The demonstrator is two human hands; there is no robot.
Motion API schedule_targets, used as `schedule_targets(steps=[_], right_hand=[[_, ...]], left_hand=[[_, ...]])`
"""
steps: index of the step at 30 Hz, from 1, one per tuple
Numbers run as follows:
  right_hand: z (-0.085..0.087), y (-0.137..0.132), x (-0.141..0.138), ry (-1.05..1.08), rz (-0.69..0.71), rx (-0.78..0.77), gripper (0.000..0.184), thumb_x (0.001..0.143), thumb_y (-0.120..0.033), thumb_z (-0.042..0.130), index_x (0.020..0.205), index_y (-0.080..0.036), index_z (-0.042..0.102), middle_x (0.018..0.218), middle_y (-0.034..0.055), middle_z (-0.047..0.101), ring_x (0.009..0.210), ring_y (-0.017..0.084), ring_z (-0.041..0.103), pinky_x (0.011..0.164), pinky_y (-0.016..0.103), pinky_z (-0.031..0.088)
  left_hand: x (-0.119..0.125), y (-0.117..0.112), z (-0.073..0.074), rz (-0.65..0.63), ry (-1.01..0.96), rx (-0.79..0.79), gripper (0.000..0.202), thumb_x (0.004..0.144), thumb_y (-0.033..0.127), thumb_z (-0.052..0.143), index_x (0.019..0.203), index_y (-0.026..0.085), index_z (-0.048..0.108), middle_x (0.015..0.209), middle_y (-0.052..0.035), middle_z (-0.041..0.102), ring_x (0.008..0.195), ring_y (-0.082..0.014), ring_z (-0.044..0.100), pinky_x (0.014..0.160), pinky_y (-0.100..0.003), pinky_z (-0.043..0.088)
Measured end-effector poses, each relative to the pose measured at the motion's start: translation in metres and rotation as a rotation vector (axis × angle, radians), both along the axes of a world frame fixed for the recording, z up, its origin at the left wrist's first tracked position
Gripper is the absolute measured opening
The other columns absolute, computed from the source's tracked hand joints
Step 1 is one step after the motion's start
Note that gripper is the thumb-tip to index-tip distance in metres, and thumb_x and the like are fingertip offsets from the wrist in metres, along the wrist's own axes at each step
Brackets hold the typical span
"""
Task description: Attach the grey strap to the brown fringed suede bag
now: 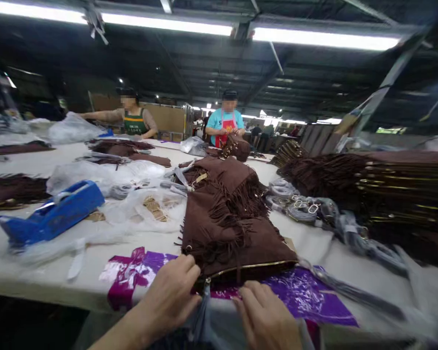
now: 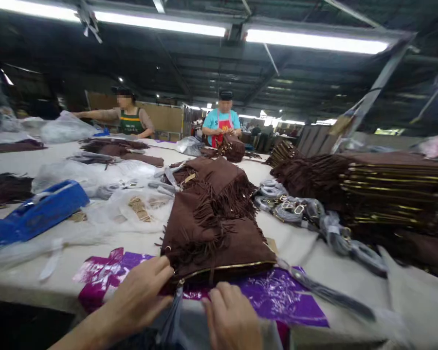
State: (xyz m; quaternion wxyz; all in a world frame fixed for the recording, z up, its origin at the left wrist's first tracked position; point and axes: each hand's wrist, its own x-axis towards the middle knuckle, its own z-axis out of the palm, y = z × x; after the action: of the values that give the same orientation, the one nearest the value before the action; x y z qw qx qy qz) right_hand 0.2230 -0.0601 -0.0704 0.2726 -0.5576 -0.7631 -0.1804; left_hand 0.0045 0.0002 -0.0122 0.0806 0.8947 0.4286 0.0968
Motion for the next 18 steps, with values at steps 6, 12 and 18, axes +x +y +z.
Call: schedule_targets(steps=[6,12,18], right_hand=[[-0.016,0.005,-0.064,0.118,-0.078,-0.124,0.014,0.087,-0.021,0.054,0.101,-0.022,0.052,0.080,0.0037,0.068,0.064,0.022,0.066,0.055,0.028,0.043],[-0.004,0.009,0.001,0.119,0.002,-0.155,0.015,0.088,-0.013,0.044,0.090,-0.025,0.053,0.076,-0.0004,0.071,0.064,0.018,0.069,0.052,0.024,0.040],[0.009,-0.014,0.146,0.121,-0.428,-0.199,0.030,0.097,-0.033,0.033,0.079,-0.026,0.057,0.057,0.0021,0.068,0.052,0.024,0.067,0.045,0.029,0.040]], left_hand=[[0.012,0.008,-0.026,-0.065,0.014,0.090,0.016,0.086,0.008,0.052,0.075,0.018,0.056,0.084,-0.0047,0.062,0.081,-0.0213,0.055,0.069,-0.032,0.041],[-0.009,0.014,-0.009,-0.291,-0.166,0.208,0.023,0.089,0.013,0.049,0.066,0.019,0.049,0.071,-0.0004,0.060,0.069,-0.0161,0.055,0.061,-0.027,0.037],[-0.022,0.018,-0.021,-0.193,-0.164,0.456,0.016,0.086,0.013,0.050,0.075,0.023,0.056,0.080,-0.0006,0.065,0.076,-0.0186,0.058,0.066,-0.028,0.041]])
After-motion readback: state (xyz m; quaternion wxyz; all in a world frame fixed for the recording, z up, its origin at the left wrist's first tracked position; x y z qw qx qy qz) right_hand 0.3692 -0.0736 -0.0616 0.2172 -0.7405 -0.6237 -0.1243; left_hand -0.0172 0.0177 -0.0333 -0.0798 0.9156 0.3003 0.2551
